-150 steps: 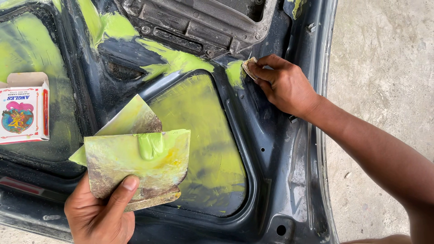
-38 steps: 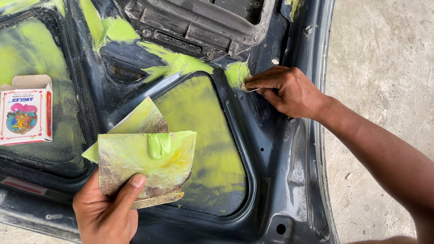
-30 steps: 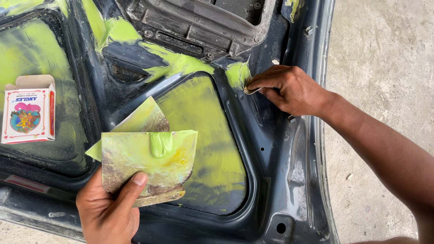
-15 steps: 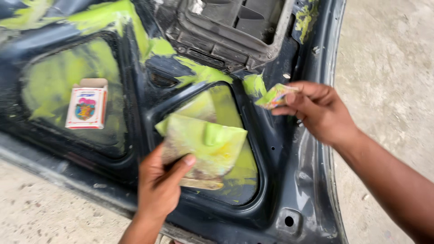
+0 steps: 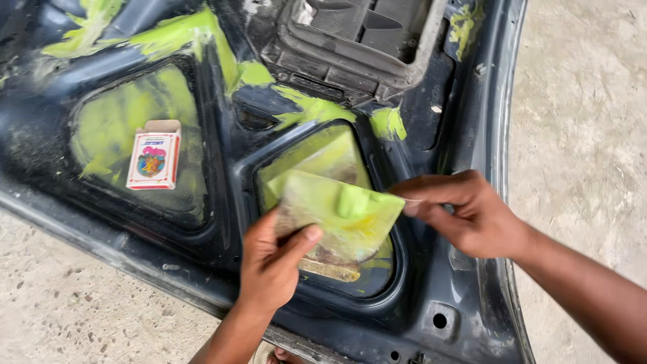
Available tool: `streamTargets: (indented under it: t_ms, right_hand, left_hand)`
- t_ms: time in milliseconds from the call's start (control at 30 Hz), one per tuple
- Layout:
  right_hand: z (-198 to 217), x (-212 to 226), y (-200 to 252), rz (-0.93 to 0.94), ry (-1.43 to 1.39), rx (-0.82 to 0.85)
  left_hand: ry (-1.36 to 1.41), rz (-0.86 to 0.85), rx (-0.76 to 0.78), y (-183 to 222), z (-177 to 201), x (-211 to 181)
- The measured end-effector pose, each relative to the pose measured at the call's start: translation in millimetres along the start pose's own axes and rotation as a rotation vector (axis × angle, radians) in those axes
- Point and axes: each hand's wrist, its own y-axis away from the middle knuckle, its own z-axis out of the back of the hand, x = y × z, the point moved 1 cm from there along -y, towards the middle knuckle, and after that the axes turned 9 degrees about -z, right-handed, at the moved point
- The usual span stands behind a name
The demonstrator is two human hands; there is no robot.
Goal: The person applies a green paste to a car door panel using a small rectangular card, spreading it into the crevices and contours of the metal surface. They use a larger card to hold the paste and transfer it to the smaller card for application.
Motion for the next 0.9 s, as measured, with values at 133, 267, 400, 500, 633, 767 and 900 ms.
streamTargets:
  t_ms: [133, 267, 400, 500, 633, 767, 900]
  right_hand:
    - [22.9, -26.3, 5.3, -0.211, 0.215, 0.175]
    - [72.1, -58.2, -12.9, -0.423, 0.252, 0.082]
    - [81.9, -67.0, -42.8, -0.674, 0.431, 0.150]
    - [85.1, -84.4, -57.7, -0.569, 0.560, 0.247]
    - [85.1, -84.3, -73.9, -0.456, 0.766, 0.320]
    - [77.1, -77.7, -79.0, -0.533, 0.902, 0.363]
    - [72.7, -78.9, -79.9, -0.515, 1.020, 0.393]
  left_hand:
    - [0.147, -0.163, -0.303, -2.8, 12.1, -3.7]
    - [0.086, -0.197, -0.416, -2.0, 35.7, -0.6]
    - [0.001, -0.116, -0.516, -3.9, 33.2, 5.0]
    - [-0.038, -0.078, -0.561, -3.4, 31.3, 7.1]
    - [-0.097, -0.051, -0.584, -8.3, 22.7, 1.1]
    - [-0.102, 0.028, -0.571, -8.6, 28.1, 1.5]
    - [-0.080, 0.011, -0.580, -7.2, 34.3, 6.5]
